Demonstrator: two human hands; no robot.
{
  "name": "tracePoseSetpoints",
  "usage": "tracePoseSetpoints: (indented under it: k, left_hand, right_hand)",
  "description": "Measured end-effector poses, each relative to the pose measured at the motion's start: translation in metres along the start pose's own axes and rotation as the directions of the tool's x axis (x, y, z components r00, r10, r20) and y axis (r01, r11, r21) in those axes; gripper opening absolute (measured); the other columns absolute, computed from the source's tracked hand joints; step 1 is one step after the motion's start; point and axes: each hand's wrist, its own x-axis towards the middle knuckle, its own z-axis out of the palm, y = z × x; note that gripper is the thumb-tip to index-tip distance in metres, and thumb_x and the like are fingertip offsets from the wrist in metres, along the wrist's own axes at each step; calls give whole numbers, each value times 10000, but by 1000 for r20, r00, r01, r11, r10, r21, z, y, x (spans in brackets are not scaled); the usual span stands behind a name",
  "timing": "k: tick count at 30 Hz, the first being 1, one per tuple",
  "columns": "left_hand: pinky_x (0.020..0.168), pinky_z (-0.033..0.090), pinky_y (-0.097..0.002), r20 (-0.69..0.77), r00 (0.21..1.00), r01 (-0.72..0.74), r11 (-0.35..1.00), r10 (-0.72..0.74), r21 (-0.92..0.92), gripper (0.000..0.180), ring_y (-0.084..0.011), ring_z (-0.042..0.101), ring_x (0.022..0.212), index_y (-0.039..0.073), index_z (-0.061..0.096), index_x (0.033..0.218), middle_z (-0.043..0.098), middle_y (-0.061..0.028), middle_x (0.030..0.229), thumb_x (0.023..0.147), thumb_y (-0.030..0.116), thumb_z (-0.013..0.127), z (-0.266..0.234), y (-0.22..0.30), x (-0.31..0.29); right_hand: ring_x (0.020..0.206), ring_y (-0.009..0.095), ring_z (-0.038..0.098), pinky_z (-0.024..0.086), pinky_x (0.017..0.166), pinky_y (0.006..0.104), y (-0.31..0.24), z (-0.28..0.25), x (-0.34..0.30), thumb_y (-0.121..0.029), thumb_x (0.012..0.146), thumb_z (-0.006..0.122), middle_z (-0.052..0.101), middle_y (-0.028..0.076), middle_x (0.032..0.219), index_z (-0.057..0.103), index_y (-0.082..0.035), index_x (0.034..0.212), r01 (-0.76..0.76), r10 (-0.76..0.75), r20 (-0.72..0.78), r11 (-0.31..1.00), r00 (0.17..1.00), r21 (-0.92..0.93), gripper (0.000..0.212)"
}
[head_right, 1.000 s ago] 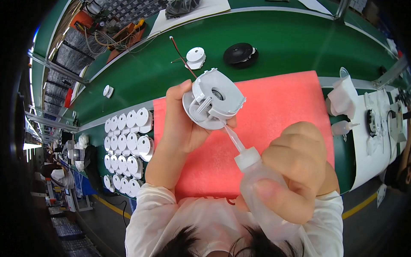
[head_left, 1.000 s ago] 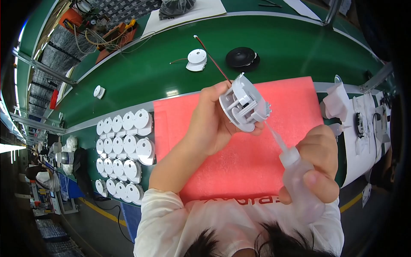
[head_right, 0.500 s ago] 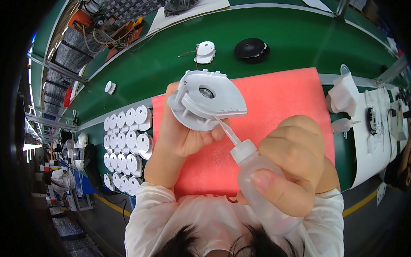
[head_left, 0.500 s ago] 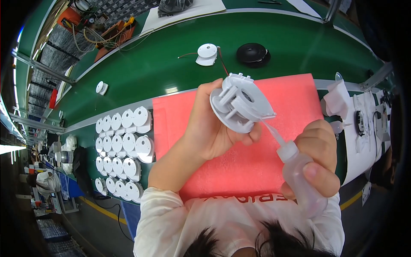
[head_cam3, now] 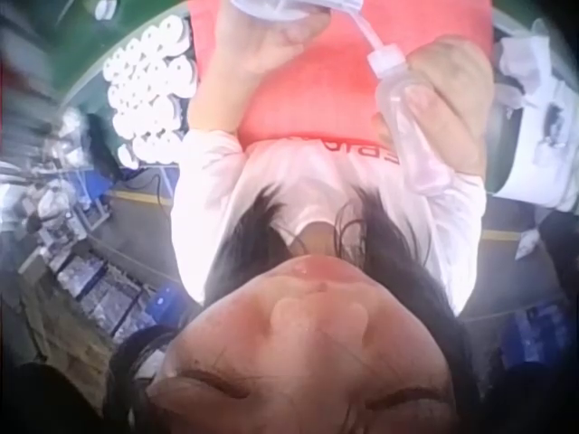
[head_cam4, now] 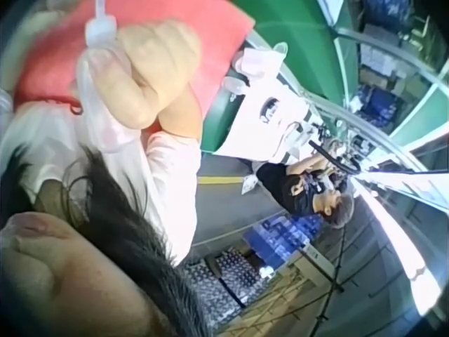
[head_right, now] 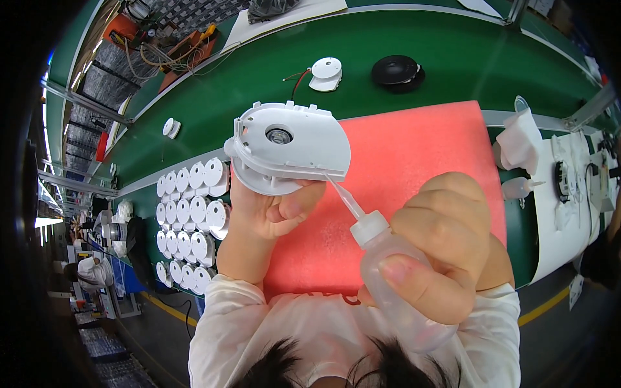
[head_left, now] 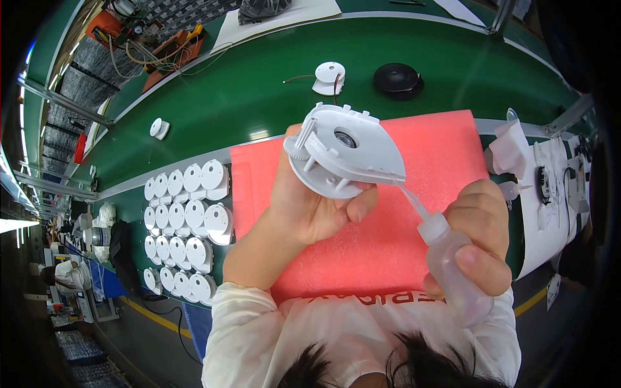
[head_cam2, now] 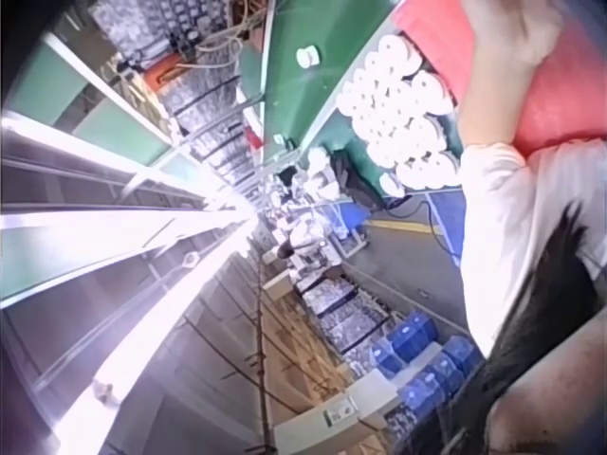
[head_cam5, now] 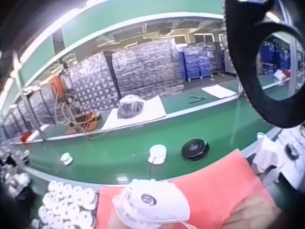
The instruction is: Assembling small electronic components by applying liquid from a squeeze bottle and organizing them on a tray.
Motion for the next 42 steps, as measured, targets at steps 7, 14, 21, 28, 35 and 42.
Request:
tracePoseSetpoints:
  k: [7,14,21,28,35,42]
  left_hand:
    - [475,473,-347,-38,910,-393,887,414,242,524,-294,583,598,4,504,1042,595,-181,817,859,448,294,6,19,13]
    - [676,488,-342,89,535,361,-322,840,875,470,-291,612,789,-24,480,1016,604,-179,916,749,351,573,-68,130,41]
    - [819,461,-419,-191,476,879,-464,858,110,630,-348,518,1032,44,501,1132,549,-185,1093,655,430,644,-117,200,77]
    - [632,498,-341,-205,675,672,-476,708,567,471,-224,614,670,3,646,723,633,-134,762,742,466,565,-112,142,168]
    - [398,465,-293,-317,651,425,14,690,905,283,-189,590,437,-71,615,700,626,-125,614,739,208,643,-149,109,218]
    - [373,333,-238,-151,723,204,1,674,979,202,-158,586,465,-22,571,791,638,-108,693,765,178,586,-84,107,136]
  right_hand:
    - [573,166,451,339,471,288,26,12,-7,-405,735,641,508,79,818,374,-140,1051,-283,309,6,863,951,419,491]
    - [532,65,440,324,425,190,110,90,-55,-363,815,507,525,24,744,475,-105,857,-468,775,465,-250,429,847,263]
    - [516,66,433,305,417,198,124,95,-68,-334,835,497,529,27,706,506,-93,840,-518,733,590,-378,339,767,241]
    - [492,75,417,291,411,205,131,91,-70,-345,831,491,529,43,656,526,-56,877,-403,725,592,-454,352,795,294]
    - [441,100,355,259,413,222,127,88,-65,-413,802,496,487,43,581,533,-45,875,-269,782,554,-490,284,829,377]
    - [435,114,313,254,453,240,136,82,-75,-416,798,508,393,27,555,556,-41,908,-92,778,494,-500,389,861,393]
